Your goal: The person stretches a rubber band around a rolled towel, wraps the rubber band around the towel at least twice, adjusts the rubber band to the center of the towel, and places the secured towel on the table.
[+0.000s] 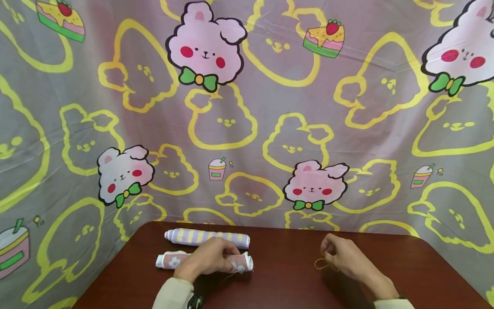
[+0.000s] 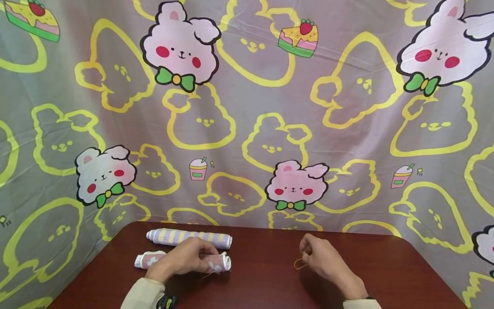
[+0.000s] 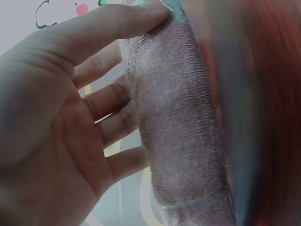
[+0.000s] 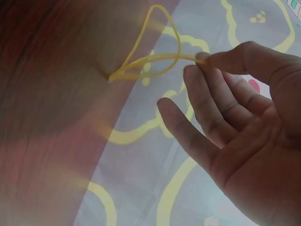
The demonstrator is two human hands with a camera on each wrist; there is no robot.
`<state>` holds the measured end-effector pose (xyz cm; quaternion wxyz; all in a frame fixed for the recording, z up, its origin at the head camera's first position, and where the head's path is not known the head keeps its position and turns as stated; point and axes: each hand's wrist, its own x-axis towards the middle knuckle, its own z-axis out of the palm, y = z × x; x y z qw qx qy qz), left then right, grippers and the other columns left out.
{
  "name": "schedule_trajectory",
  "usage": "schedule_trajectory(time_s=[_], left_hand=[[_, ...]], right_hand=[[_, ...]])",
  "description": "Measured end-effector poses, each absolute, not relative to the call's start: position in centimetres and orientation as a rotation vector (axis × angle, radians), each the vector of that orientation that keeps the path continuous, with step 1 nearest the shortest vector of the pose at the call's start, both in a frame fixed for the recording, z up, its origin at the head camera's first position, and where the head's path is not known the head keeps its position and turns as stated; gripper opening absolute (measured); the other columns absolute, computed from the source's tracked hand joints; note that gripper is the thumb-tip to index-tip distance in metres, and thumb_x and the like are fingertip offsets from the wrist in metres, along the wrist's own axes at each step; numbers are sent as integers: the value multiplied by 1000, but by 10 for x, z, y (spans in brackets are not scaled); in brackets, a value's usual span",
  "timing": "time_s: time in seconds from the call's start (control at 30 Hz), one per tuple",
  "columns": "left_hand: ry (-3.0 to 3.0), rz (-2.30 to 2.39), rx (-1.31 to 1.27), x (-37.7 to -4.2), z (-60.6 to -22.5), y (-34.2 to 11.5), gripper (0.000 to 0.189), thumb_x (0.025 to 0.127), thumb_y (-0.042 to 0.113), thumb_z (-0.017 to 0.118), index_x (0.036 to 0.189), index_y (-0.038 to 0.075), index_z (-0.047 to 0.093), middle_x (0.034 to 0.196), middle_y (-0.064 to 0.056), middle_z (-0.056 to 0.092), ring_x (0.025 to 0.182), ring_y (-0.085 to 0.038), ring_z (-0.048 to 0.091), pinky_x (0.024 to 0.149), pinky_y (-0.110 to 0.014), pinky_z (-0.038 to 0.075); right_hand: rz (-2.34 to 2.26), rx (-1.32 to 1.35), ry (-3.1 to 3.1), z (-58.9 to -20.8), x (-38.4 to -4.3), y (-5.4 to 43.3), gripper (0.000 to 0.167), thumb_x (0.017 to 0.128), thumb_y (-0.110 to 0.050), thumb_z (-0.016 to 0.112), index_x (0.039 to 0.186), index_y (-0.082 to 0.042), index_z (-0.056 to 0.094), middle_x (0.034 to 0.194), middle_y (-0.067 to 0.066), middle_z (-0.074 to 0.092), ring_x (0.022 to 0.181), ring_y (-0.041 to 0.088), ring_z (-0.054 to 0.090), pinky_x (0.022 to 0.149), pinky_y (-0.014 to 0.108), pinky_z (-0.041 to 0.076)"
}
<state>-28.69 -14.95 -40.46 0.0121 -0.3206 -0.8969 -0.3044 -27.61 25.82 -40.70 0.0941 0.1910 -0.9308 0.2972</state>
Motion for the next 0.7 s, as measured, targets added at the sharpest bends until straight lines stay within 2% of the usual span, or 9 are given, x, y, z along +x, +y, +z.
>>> schedule_trajectory(time_s=[0.23, 0.47, 0.7], left_hand=[[-2756, -950, -999, -289, -405, -146, 28, 71, 13, 94, 93, 23, 81, 80, 20, 68, 73, -1, 54, 70, -26, 47], [-2699, -939, -1006, -289, -403, -142, 29, 72, 13, 93, 97, 20, 81, 83, 19, 68, 76, -3, 55, 71, -27, 48], [-2670, -914, -1003, -290, -402, -140, 26, 73, 15, 90, 97, 20, 81, 84, 19, 67, 77, -2, 55, 72, -27, 49]], right_hand=[[821, 533, -2630, -400, -273, 256, 27, 82, 13, 77, 98, -8, 69, 83, -5, 65, 76, 9, 61, 68, 31, 54], [674, 516, -2434, -398, -274, 255, 25, 82, 13, 80, 93, -9, 74, 87, -4, 68, 76, 16, 66, 67, 33, 56], [714, 419, -2447, -394, -272, 253, 14, 89, -1, 83, 90, -13, 75, 88, -4, 70, 78, 16, 63, 69, 38, 54]])
